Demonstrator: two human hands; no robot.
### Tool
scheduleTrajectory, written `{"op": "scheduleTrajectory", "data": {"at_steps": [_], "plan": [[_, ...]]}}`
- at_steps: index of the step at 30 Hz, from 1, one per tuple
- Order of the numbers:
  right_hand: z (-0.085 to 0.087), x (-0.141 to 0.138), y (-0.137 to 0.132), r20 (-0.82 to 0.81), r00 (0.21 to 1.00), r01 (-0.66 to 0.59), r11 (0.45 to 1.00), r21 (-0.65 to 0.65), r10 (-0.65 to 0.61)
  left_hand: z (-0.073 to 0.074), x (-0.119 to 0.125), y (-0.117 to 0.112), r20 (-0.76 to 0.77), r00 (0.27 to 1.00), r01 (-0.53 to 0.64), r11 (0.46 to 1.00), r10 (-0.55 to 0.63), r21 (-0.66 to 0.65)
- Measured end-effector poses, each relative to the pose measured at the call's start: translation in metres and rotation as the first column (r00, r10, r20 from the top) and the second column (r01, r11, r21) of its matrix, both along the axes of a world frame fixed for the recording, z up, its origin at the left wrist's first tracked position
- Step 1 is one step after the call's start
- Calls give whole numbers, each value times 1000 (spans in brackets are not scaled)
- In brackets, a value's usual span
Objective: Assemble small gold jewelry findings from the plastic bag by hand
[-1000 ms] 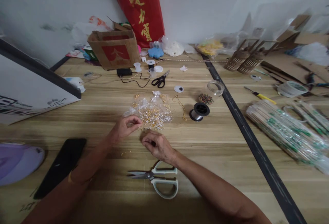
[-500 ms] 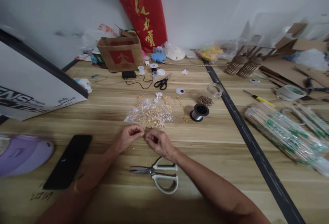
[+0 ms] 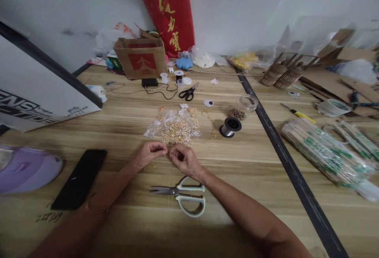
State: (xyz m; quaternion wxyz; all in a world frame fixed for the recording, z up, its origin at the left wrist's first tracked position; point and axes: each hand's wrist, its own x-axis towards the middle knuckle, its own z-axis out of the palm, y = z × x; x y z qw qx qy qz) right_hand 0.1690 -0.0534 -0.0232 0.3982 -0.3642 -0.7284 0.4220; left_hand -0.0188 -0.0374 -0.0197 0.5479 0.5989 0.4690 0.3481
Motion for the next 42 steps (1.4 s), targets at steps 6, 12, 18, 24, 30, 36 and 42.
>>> {"op": "scheduleTrajectory", "data": {"at_steps": [6, 12, 18, 24, 30, 36, 42], "plan": [[-2, 0, 0, -4, 1000, 4, 1000, -17, -4, 0, -1, -1, -1, 1000, 4, 1000, -4, -17], [-5, 0, 2, -10, 1000, 8, 1000, -1, -8, -1, -2, -1, -24, 1000, 13, 1000, -13, -11], [-4, 1, 2, -7, 1000, -1, 1000, -10, 1, -2, -1, -2, -26, 1000, 10, 1000, -11, -14], [-1, 1, 1, 1, 1000, -7, 999, -47, 7, -1, -1, -2, -28, 999, 16, 1000, -17, -9], [0, 1, 1, 3, 1000, -16, 999, -41, 16, -1, -1, -2, -31, 999, 20, 1000, -21, -5], [2, 1, 1, 5, 1000, -13, 999, -36, 13, -5, -2, -3, -30, 999, 39, 999, -39, 5], [2, 1, 1, 19, 1000, -15, 999, -30, 16, -7, -2, -4, -36, 998, 45, 999, -44, 22]]}}
